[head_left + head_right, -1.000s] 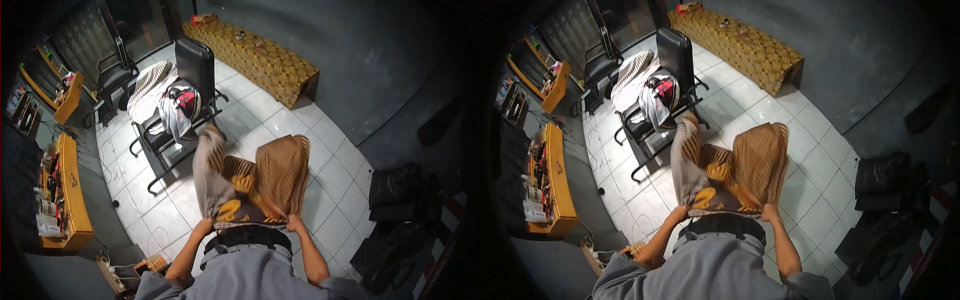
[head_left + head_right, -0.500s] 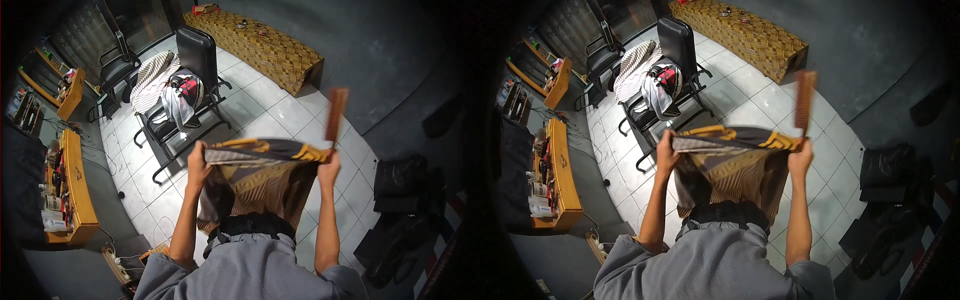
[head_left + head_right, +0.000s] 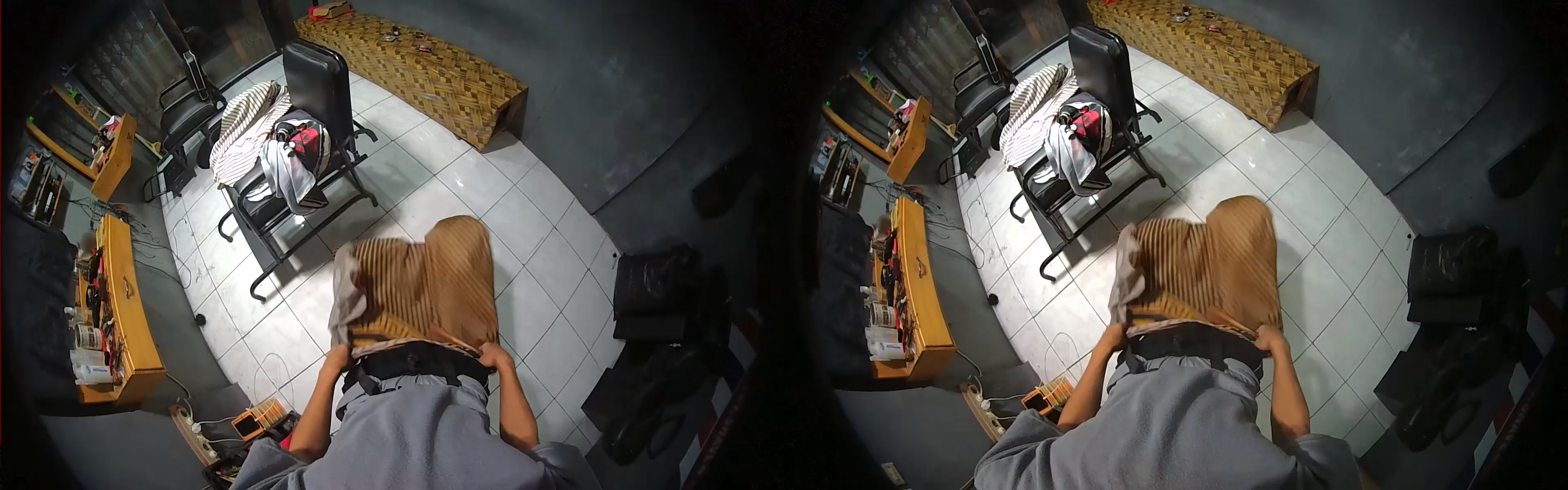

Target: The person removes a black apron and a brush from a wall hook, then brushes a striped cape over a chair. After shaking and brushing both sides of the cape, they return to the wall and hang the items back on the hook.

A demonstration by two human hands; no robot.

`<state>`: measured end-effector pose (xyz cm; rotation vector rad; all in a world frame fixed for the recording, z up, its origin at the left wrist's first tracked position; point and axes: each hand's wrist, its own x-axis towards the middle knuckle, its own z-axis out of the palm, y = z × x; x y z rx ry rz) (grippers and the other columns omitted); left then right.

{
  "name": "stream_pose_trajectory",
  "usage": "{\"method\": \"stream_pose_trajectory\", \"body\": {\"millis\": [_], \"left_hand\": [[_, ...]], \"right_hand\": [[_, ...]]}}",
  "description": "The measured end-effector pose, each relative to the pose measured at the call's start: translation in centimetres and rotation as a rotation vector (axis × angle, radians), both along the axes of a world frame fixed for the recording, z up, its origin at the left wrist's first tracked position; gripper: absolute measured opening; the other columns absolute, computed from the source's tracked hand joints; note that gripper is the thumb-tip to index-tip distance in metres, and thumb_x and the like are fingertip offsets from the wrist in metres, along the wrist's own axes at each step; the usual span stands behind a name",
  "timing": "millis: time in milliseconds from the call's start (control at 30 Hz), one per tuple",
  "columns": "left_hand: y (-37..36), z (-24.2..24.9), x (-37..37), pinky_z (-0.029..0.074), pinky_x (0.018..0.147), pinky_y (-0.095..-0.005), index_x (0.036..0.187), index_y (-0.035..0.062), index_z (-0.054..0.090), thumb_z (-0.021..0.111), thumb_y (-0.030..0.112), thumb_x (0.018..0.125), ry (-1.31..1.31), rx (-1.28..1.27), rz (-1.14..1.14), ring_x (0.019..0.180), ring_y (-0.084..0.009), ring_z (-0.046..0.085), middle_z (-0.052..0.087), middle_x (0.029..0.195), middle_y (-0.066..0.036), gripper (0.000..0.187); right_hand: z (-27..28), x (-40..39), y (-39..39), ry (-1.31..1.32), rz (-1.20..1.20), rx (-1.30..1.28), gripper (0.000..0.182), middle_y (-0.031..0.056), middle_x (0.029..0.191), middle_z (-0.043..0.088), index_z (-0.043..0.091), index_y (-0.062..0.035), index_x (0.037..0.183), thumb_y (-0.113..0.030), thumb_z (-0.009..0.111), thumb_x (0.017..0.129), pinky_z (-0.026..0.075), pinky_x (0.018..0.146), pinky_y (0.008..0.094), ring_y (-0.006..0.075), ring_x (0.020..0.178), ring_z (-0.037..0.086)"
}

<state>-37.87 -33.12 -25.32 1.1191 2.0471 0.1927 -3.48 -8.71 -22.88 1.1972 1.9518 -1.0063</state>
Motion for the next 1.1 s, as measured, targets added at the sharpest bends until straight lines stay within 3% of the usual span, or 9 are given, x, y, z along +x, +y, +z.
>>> {"method": "stream_pose_trajectory", "body": {"millis": [133, 233, 367, 600, 633, 700, 767, 867, 1100], "left_hand": [[-0.6, -0.8, 1.2, 0.046, 0.075, -0.0456, 0.098, 0.0021, 0.057, 0.061, 0.018, 0.069, 0.023, 0.021, 0.155, 0.085, -0.0416, 0.057, 0.059, 0.086, -0.027, 0.033], [3.6, -0.2, -1.7, 0.045, 0.061, -0.0443, 0.080, -0.0008, 0.051, 0.057, 0.004, 0.064, 0.248, 0.506, 0.256, 0.068, -0.0406, 0.056, 0.057, 0.072, -0.023, 0.018], [12.7, 10.9, -5.2, 0.045, 0.064, -0.0321, 0.086, -0.0018, 0.049, 0.051, -0.004, 0.066, 0.259, 0.829, 0.355, 0.067, -0.0303, 0.057, 0.055, 0.072, -0.019, 0.020], [15.3, 24.0, -1.8, 0.041, 0.086, -0.0333, 0.101, 0.0005, 0.043, 0.065, 0.003, 0.069, 0.412, 1.440, 0.354, 0.098, -0.0274, 0.052, 0.050, 0.107, -0.016, 0.038], [14.8, 22.3, -1.3, 0.040, 0.088, -0.0347, 0.102, 0.0007, 0.043, 0.063, 0.004, 0.070, 0.479, 1.455, 0.367, 0.099, -0.0286, 0.051, 0.049, 0.109, -0.016, 0.038], [13.0, 17.2, -0.1, 0.039, 0.088, -0.0378, 0.099, 0.0007, 0.045, 0.062, 0.003, 0.068, 0.356, 1.396, 0.375, 0.101, -0.0342, 0.051, 0.051, 0.107, -0.020, 0.035], [8.5, 10.6, 0.5, 0.042, 0.084, -0.0408, 0.105, 0.0007, 0.045, 0.053, 0.002, 0.072, 0.107, 0.811, 0.266, 0.100, -0.0382, 0.051, 0.053, 0.104, -0.024, 0.034], [-1.0, -2.1, 1.1, 0.045, 0.073, -0.0466, 0.095, 0.0017, 0.059, 0.057, 0.009, 0.067, 0.026, -0.022, 0.073, 0.086, -0.0409, 0.057, 0.058, 0.089, -0.027, 0.029], [-0.6, -1.2, -0.2, 0.045, 0.065, -0.0442, 0.086, -0.0009, 0.056, 0.058, 0.009, 0.066, 0.036, 0.194, 0.231, 0.075, -0.0410, 0.057, 0.058, 0.078, -0.025, 0.023]], "right_hand": [[-1.7, 1.2, 0.3, 0.090, -0.212, 0.147, 0.029, 0.0235, 0.086, 0.062, 0.062, 0.0009, 0.087, -0.013, 0.057, 0.061, 0.047, 0.072, 0.0381, 0.0328, 0.085, 0.062], [0.9, -0.6, 3.3, 0.205, -0.315, 0.275, 0.018, 0.0226, 0.078, 0.061, 0.060, -0.0015, 0.076, -0.007, 0.051, 0.062, 0.047, 0.068, 0.0395, 0.0354, 0.079, 0.061], [6.6, -4.9, 8.7, 0.592, -0.466, 0.732, 0.014, 0.0216, 0.068, 0.056, 0.053, -0.0009, 0.077, 0.004, 0.043, 0.069, 0.044, 0.062, 0.0372, 0.0300, 0.069, 0.059], [19.4, -9.1, 7.2, 1.553, -0.789, 0.993, 0.030, 0.0156, 0.116, 0.050, 0.050, 0.0080, 0.106, 0.006, 0.043, 0.077, 0.039, 0.090, 0.0287, 0.0197, 0.107, 0.050], [18.5, -8.0, 6.7, 2.028, -1.165, 0.151, 0.038, 0.0140, 0.119, 0.048, 0.046, 0.0076, 0.117, 0.003, 0.044, 0.079, 0.038, 0.093, 0.0305, 0.0178, 0.109, 0.047], [11.0, -7.0, 5.5, 1.845, -1.265, 0.318, 0.042, 0.0174, 0.115, 0.052, 0.045, 0.0070, 0.117, 0.003, 0.046, 0.076, 0.040, 0.091, 0.0343, 0.0277, 0.106, 0.052], [7.7, -4.6, 1.8, 0.707, -0.490, 0.818, 0.051, 0.0238, 0.104, 0.057, 0.044, 0.0021, 0.120, 0.001, 0.052, 0.069, 0.044, 0.083, 0.0390, 0.0350, 0.099, 0.055], [1.2, -0.4, -1.7, 0.105, -0.095, 0.193, 0.036, 0.0271, 0.086, 0.059, 0.057, 0.0013, 0.100, -0.007, 0.055, 0.065, 0.046, 0.071, 0.0408, 0.0377, 0.088, 0.059], [0.0, 0.7, 0.4, 0.185, -0.327, 0.289, 0.014, 0.0232, 0.076, 0.059, 0.057, 0.0007, 0.075, -0.006, 0.050, 0.065, 0.046, 0.066, 0.0411, 0.0369, 0.078, 0.059]]}}
